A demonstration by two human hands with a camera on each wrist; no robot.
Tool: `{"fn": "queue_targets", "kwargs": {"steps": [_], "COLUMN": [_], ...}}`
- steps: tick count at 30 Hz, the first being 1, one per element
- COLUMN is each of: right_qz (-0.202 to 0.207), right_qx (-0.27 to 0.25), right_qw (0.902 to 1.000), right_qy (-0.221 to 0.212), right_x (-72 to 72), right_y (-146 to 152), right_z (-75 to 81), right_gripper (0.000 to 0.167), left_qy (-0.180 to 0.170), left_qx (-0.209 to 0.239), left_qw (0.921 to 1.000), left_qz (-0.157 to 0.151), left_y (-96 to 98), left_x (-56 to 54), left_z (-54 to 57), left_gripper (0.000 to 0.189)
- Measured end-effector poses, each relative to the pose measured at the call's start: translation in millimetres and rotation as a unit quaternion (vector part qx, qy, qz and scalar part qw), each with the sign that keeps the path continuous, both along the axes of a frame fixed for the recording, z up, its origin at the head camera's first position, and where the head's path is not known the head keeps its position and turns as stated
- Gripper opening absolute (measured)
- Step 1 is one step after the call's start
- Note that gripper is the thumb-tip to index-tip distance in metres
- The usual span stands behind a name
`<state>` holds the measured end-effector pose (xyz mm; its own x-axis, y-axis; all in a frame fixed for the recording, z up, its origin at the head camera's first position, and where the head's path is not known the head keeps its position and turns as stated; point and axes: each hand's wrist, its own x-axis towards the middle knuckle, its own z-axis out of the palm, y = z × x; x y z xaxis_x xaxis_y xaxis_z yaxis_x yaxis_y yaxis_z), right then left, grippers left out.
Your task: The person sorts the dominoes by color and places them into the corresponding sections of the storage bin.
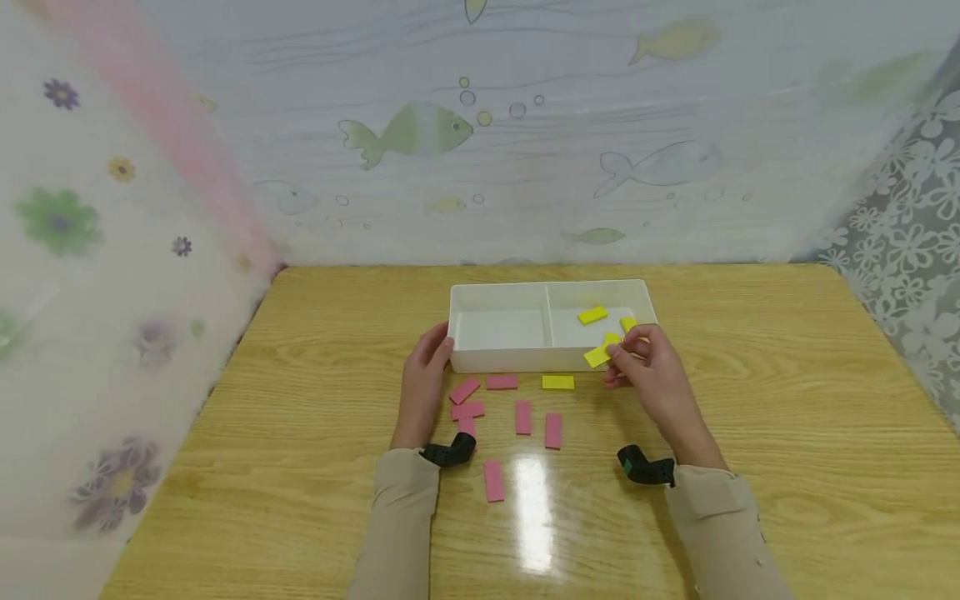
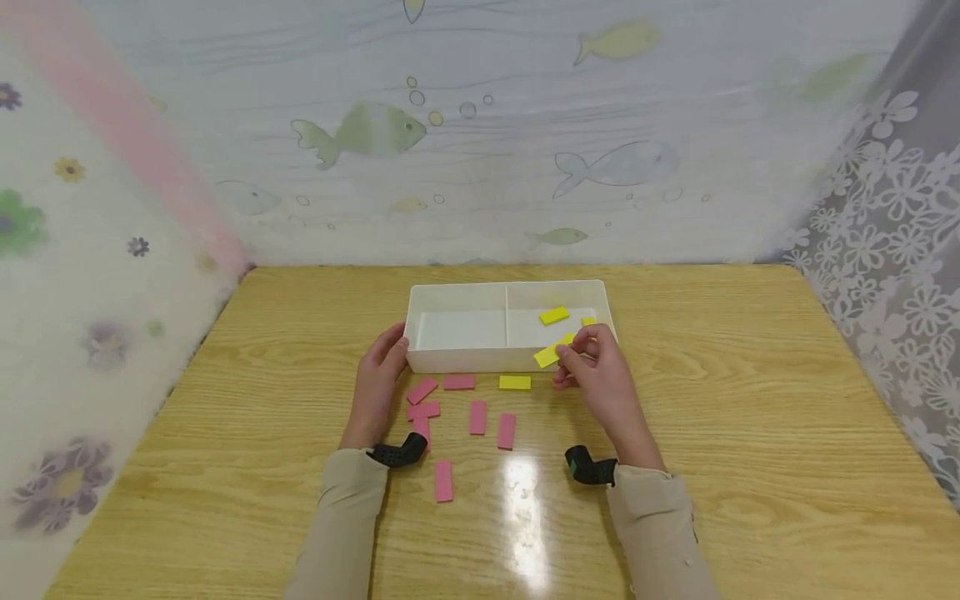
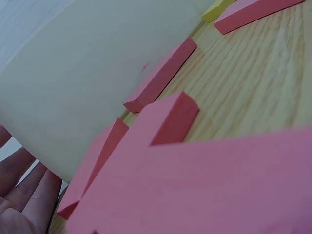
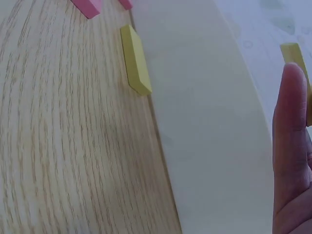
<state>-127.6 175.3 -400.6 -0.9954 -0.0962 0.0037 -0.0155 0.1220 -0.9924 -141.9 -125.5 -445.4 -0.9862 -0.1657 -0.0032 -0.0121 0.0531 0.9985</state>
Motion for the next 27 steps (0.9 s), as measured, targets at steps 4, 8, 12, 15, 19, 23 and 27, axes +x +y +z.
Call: {"fn": "queue_targets", "kwargs": {"steps": [4, 8, 12, 15, 19, 23, 27], "right_qz": [-0.025, -0.072, -0.11, -0.127, -0.128, -0.122, -0.121], "right_qx": [-0.002, -0.036, -0.068, -0.069, -0.071, -0.057, -0.021], "right_qw": [0.9995, 0.9955, 0.9885, 0.9856, 0.9858, 0.9883, 0.99], "right_qy": [0.02, 0.049, 0.079, 0.088, 0.082, 0.071, 0.07], "right_x": [1.3, -0.9, -9.4, -18.1, -25.6, -27.1, -23.7], "right_y": [-0.1, 2.2, 11.6, 19.5, 22.5, 20.1, 18.1], "right_z": [-1.5, -7.8, -29.3, -49.3, -63.9, -66.4, -62.3], "right_gripper": [0.027, 0.027, 0.031, 0.035, 0.041, 0.044, 0.043], "left_qy": [0.002, 0.005, -0.003, -0.006, -0.001, 0.002, 0.005], "left_qx": [-0.006, 0.004, 0.013, 0.017, 0.012, 0.004, 0.009], "left_qw": [1.0, 1.0, 0.9999, 0.9998, 0.9999, 1.0, 0.9999], "left_qz": [0.002, -0.003, -0.008, -0.011, -0.011, -0.004, -0.003], "left_y": [-0.2, -0.3, -0.9, -1.1, -1.0, -0.7, 0.4], "left_x": [-0.9, -1.6, -1.5, -1.5, -1.4, -0.9, -0.2], "left_z": [-0.4, -1.1, -2.7, -4.1, -2.5, -0.4, -1.1], "left_gripper": [0.039, 0.04, 0.042, 0.042, 0.042, 0.041, 0.041]}}
